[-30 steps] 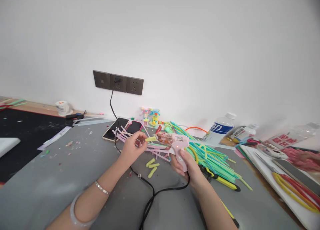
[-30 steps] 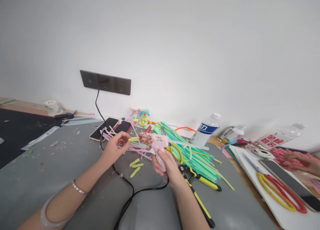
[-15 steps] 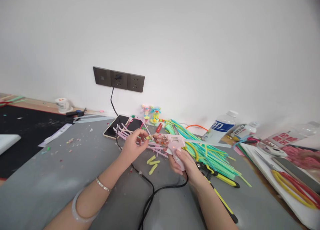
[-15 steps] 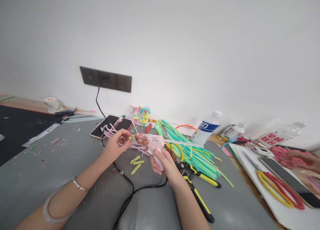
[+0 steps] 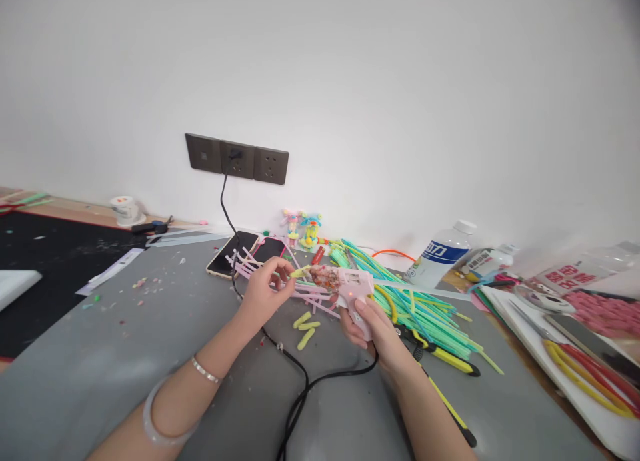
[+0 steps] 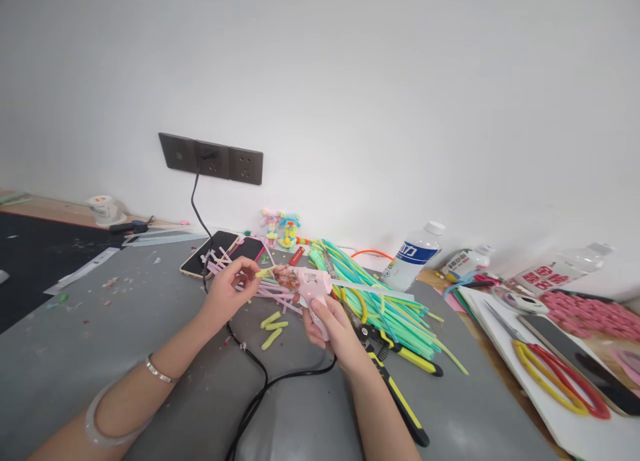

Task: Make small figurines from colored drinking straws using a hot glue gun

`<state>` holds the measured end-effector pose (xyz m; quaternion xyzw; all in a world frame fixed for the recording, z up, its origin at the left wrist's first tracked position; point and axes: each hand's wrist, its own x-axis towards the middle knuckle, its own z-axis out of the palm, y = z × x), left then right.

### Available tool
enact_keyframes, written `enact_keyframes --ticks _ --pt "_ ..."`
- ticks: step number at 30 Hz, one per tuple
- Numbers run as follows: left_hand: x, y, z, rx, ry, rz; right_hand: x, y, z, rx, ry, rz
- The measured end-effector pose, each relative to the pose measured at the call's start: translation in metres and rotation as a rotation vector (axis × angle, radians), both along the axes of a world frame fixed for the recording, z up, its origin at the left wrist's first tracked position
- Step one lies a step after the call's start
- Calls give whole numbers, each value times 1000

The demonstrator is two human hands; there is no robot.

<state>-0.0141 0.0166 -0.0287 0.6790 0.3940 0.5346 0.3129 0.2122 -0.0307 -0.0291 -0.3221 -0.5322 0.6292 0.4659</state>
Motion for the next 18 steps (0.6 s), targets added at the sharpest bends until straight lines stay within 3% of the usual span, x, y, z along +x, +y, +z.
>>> enact_keyframes --ticks 18 --pt "0 0 0 18 -30 20 6 2 2 7 -98 -79"
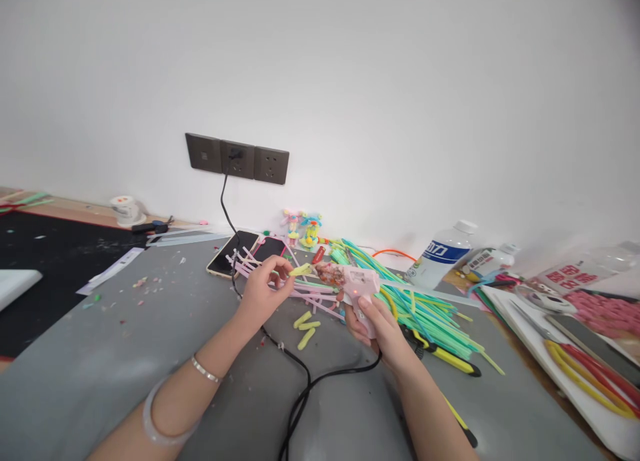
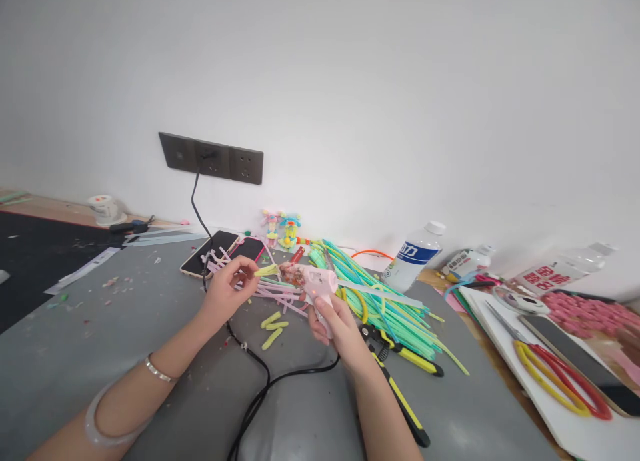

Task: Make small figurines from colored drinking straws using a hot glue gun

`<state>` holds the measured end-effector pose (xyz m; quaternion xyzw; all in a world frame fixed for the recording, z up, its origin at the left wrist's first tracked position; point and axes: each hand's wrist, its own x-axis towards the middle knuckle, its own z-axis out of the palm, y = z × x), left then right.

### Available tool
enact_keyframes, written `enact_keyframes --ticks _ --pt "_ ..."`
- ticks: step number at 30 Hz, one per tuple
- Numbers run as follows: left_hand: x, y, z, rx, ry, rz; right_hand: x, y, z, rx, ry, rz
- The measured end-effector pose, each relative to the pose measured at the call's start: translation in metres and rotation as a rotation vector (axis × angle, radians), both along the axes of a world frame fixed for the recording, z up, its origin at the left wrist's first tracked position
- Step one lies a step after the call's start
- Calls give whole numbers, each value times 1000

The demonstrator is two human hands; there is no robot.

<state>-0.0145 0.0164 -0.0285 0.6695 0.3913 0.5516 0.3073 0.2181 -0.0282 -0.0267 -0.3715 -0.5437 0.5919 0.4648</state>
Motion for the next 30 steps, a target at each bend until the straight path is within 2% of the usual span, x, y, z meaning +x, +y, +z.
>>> enact_keyframes --ticks 8,22,30 --pt "0 0 2 -17 8 13 2 1 -1 4 -14 -31" --pt "1 0 1 -46 33 1 -4 -4 2 -44 11 90" --pt "1 0 1 -42 22 -6 -1 -2 1 -42 -22 57"
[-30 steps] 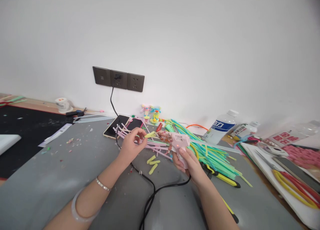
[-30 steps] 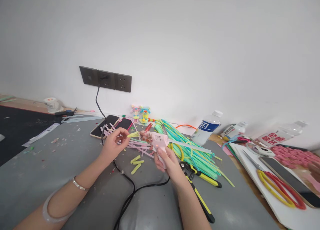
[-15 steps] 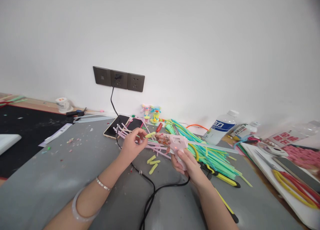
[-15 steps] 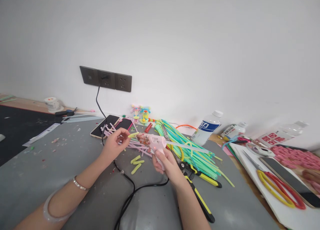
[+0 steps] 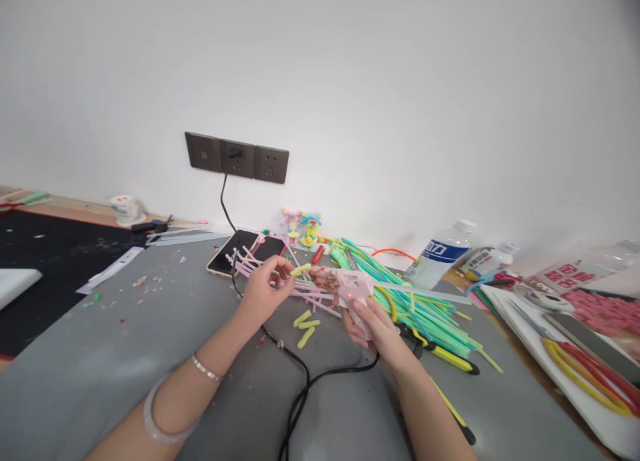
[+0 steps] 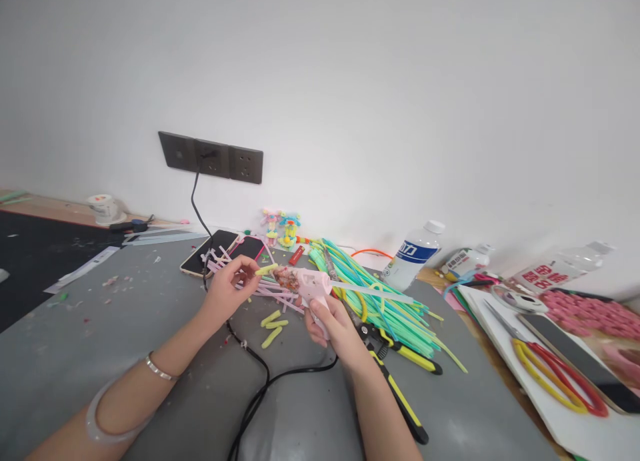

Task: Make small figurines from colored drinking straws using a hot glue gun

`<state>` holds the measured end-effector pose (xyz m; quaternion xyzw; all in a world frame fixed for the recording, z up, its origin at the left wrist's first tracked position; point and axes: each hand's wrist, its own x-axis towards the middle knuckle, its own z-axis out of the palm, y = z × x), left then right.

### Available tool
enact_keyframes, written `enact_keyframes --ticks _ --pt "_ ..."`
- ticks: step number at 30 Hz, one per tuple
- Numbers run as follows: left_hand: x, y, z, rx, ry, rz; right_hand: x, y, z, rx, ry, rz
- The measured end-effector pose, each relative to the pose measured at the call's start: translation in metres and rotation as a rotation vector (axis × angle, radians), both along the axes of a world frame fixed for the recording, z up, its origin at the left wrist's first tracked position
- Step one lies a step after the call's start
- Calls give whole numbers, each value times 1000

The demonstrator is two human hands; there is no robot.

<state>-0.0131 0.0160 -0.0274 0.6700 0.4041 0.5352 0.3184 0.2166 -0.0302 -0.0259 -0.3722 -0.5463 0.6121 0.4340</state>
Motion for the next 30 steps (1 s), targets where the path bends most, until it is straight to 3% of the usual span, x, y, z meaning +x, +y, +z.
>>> enact_keyframes --ticks 18,23,30 --pt "-1 1 0 -21 -54 21 7 5 -2 32 -57 -75" --pt "-2 2 -1 -40 -57 21 5 4 -1 49 27 -119" --pt "1 2 2 -44 -16 5 -1 -2 2 17 91 -27"
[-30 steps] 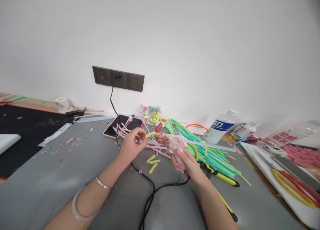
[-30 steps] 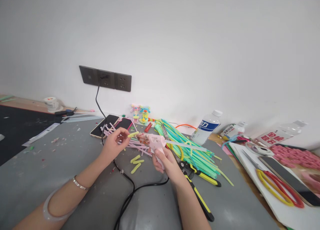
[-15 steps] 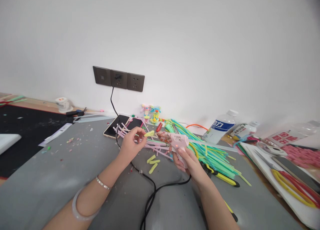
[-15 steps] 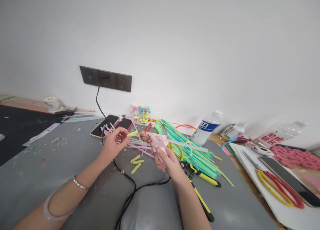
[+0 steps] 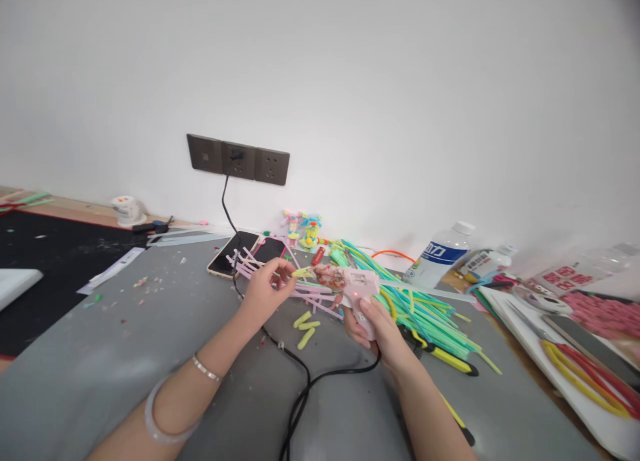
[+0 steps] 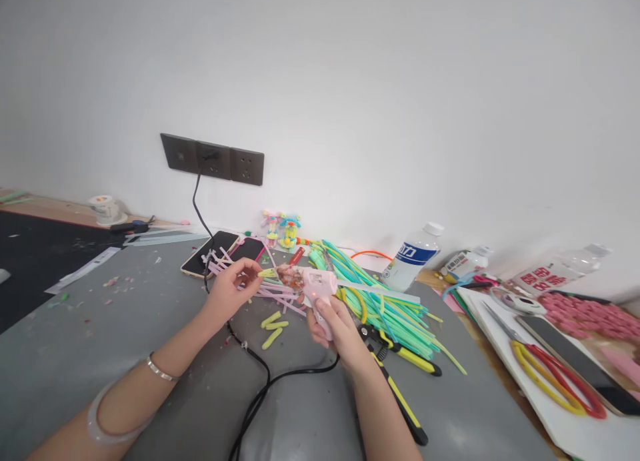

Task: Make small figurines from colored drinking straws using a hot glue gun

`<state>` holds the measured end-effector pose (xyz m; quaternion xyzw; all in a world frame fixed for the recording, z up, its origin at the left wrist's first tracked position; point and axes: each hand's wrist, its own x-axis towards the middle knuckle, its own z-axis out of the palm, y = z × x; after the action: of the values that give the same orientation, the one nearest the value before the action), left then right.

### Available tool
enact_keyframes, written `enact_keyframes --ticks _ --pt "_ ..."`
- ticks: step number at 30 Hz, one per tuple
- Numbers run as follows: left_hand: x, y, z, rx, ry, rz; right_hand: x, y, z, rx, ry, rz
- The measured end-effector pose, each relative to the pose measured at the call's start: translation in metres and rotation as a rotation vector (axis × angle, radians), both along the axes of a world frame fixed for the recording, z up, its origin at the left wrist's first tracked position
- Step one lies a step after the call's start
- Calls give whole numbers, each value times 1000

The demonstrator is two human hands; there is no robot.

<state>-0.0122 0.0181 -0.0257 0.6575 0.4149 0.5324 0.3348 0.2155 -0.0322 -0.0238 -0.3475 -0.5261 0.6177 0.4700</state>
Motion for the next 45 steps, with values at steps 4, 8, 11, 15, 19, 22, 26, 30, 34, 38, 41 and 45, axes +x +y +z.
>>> enact_keyframes --ticks 4,8,11,15,19,22,26,30,34,38,41,45 --pt "1 0 -1 11 27 -8 0 1 -2 -18 -10 62" --pt "2 0 -2 21 54 -15 0 1 -2 -27 -29 74" --pt "2 0 -2 25 64 -15 0 0 -1 -41 -50 78" --pt "2 -1 -1 31 69 -14 0 0 -1 -44 -55 80" --pt "2 -1 -1 32 73 -12 1 1 -1 -37 -67 86" --pt "1 0 -1 33 73 -14 1 2 -2 -32 -78 81" --pt "0 0 -3 34 66 -17 3 3 -3 -22 -79 62" --pt "-1 0 -3 33 56 -12 3 3 -3 -12 -75 55" --pt "-1 0 -1 32 50 -11 4 3 -3 -11 -73 56" --pt "-1 -1 0 34 41 -9 6 3 -3 0 -90 49" --pt "-1 -1 -1 34 36 -8 7 3 -3 2 -102 48" --pt "-1 -2 -1 32 27 -5 7 3 -1 3 -95 36"
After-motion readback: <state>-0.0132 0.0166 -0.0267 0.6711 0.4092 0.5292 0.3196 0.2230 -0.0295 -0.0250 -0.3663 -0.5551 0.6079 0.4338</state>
